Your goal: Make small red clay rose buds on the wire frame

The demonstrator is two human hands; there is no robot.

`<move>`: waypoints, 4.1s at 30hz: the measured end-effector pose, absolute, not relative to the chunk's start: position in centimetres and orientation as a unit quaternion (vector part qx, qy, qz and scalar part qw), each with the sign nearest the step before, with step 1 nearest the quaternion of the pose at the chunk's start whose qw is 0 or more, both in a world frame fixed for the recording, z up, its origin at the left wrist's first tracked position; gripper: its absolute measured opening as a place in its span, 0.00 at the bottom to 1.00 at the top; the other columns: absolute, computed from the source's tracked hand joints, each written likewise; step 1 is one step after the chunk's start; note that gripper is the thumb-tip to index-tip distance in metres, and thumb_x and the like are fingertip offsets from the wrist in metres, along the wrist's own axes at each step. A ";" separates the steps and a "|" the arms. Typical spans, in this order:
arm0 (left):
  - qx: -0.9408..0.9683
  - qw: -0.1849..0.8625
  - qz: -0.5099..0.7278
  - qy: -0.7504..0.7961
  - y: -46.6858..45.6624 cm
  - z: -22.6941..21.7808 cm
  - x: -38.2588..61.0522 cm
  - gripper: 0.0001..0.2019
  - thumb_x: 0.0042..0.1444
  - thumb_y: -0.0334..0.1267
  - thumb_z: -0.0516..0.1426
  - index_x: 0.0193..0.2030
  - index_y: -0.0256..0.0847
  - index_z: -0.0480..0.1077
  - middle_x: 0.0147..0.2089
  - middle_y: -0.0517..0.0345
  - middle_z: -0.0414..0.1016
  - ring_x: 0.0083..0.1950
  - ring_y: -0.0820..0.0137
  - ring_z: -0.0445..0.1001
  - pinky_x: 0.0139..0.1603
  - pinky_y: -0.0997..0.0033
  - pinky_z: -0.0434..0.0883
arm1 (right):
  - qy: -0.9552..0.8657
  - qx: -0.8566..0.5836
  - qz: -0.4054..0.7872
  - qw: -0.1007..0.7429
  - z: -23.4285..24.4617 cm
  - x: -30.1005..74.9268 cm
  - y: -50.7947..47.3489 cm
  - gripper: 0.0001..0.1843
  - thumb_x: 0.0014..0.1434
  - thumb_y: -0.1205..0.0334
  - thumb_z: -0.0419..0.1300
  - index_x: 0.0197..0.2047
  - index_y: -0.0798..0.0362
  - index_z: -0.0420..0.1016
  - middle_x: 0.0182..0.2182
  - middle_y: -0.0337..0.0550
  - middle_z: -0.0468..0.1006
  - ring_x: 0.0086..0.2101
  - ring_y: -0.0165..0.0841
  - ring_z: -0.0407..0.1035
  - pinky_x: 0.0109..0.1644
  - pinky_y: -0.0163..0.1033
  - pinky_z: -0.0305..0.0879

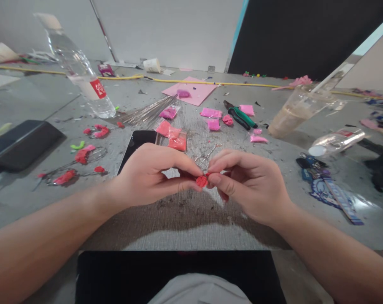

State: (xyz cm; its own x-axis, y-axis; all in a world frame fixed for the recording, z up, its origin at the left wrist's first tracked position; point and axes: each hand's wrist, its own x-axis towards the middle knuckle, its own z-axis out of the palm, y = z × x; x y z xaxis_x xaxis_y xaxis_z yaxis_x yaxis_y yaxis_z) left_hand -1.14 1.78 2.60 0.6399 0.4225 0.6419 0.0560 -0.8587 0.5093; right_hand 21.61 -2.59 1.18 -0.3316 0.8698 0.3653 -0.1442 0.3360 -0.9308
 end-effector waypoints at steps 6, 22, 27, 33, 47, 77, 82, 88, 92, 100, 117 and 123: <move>0.880 0.228 0.392 0.141 1.7 2.6 -1.3 0.05 0.63 0.36 0.67 0.44 0.46 0.78 0.35 0.59 0.87 0.31 0.71 0.84 0.30 0.76 0.79 | -0.635 -0.273 0.516 0.505 1.5 21.5 -2.8 0.04 0.61 0.70 0.71 0.39 0.52 0.83 0.36 0.41 0.79 0.29 0.27 0.74 0.22 0.30 0.76; 0.871 0.219 0.412 0.153 1.7 2.4 -1.1 0.05 0.61 0.36 0.68 0.43 0.45 0.79 0.34 0.61 0.86 0.31 0.74 0.83 0.30 0.79 0.77 | -0.639 -0.257 0.516 0.509 1.8 21.4 -2.8 0.03 0.61 0.71 0.70 0.38 0.54 0.83 0.35 0.41 0.80 0.29 0.26 0.75 0.26 0.30 0.79; 0.873 0.218 0.410 0.152 1.6 2.4 -1.2 0.05 0.61 0.36 0.68 0.43 0.46 0.79 0.34 0.62 0.86 0.30 0.74 0.83 0.30 0.79 0.77 | -0.637 -0.257 0.519 0.509 1.8 21.3 -2.7 0.03 0.61 0.71 0.70 0.37 0.54 0.83 0.35 0.41 0.80 0.28 0.26 0.75 0.25 0.30 0.79; 0.874 0.206 0.413 0.155 1.6 2.4 -1.2 0.05 0.61 0.37 0.68 0.43 0.46 0.78 0.34 0.62 0.86 0.30 0.75 0.83 0.32 0.80 0.77 | -0.641 -0.269 0.514 0.503 1.6 21.3 -2.8 0.02 0.62 0.68 0.71 0.38 0.53 0.84 0.35 0.41 0.80 0.30 0.27 0.75 0.26 0.30 0.79; 0.866 0.209 0.421 0.173 1.6 2.2 -1.2 0.05 0.61 0.38 0.67 0.44 0.52 0.79 0.35 0.61 0.87 0.30 0.70 0.83 0.28 0.74 0.78 | -0.643 -0.267 0.515 0.501 1.5 21.4 -2.7 0.06 0.59 0.69 0.73 0.40 0.51 0.85 0.36 0.42 0.82 0.32 0.30 0.77 0.26 0.31 0.80; 0.867 0.154 0.435 0.188 1.4 2.2 -1.0 0.06 0.59 0.42 0.69 0.41 0.50 0.78 0.31 0.63 0.85 0.26 0.71 0.80 0.27 0.71 0.77 | -0.691 -0.319 0.429 0.486 1.2 21.4 -3.1 0.09 0.63 0.68 0.70 0.44 0.46 0.87 0.41 0.43 0.84 0.30 0.28 0.78 0.24 0.31 0.80; 0.871 0.120 0.437 0.190 1.3 2.0 -1.0 0.06 0.59 0.40 0.69 0.41 0.47 0.78 0.32 0.62 0.85 0.27 0.73 0.80 0.28 0.73 0.76 | -0.683 -0.329 0.432 0.489 1.2 21.2 -3.0 0.11 0.63 0.68 0.69 0.46 0.45 0.87 0.42 0.42 0.83 0.29 0.27 0.77 0.26 0.32 0.81; 0.873 0.095 0.439 0.191 1.5 1.7 -1.0 0.05 0.61 0.42 0.68 0.41 0.48 0.79 0.32 0.62 0.85 0.27 0.73 0.80 0.29 0.73 0.78 | -0.722 -0.331 0.354 0.493 0.8 21.4 -2.9 0.13 0.64 0.69 0.68 0.48 0.43 0.87 0.43 0.43 0.85 0.35 0.32 0.80 0.26 0.33 0.78; 0.873 0.084 0.446 0.181 1.5 1.6 -1.0 0.06 0.61 0.41 0.68 0.41 0.45 0.79 0.32 0.62 0.85 0.27 0.73 0.81 0.28 0.74 0.77 | -0.747 -0.314 0.313 0.497 0.6 21.6 -2.8 0.14 0.63 0.69 0.68 0.50 0.43 0.86 0.42 0.43 0.85 0.36 0.33 0.79 0.28 0.35 0.79; 0.866 0.097 0.444 0.209 1.2 1.7 -1.0 0.05 0.61 0.42 0.67 0.43 0.50 0.79 0.35 0.63 0.87 0.29 0.71 0.82 0.31 0.71 0.79 | -0.743 -0.321 0.306 0.501 0.6 21.5 -2.9 0.12 0.63 0.70 0.68 0.48 0.46 0.86 0.42 0.42 0.85 0.37 0.32 0.80 0.31 0.35 0.80; 0.905 0.049 0.359 0.222 2.2 0.6 -1.1 0.01 0.65 0.33 0.62 0.43 0.42 0.76 0.38 0.57 0.84 0.37 0.70 0.81 0.40 0.71 0.74 | -0.648 -0.460 0.469 0.385 0.6 21.4 -2.0 0.14 0.64 0.49 0.69 0.38 0.52 0.85 0.31 0.40 0.81 0.26 0.28 0.72 0.26 0.33 0.72; 0.929 0.106 0.250 0.252 3.7 0.4 -1.3 0.03 0.64 0.34 0.63 0.43 0.39 0.79 0.41 0.56 0.84 0.41 0.68 0.81 0.43 0.70 0.73 | -0.597 -0.525 0.389 0.466 0.2 23.0 0.6 0.16 0.66 0.48 0.64 0.34 0.52 0.81 0.32 0.44 0.81 0.28 0.32 0.75 0.24 0.35 0.69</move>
State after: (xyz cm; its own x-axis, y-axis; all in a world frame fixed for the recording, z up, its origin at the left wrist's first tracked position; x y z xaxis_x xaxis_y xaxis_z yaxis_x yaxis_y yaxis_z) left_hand -1.34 3.70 0.45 0.7471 0.5219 0.4117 0.4158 -0.8501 0.3231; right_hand 23.03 0.64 0.15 -0.0141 0.9890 0.1470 0.2647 0.1455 -0.9533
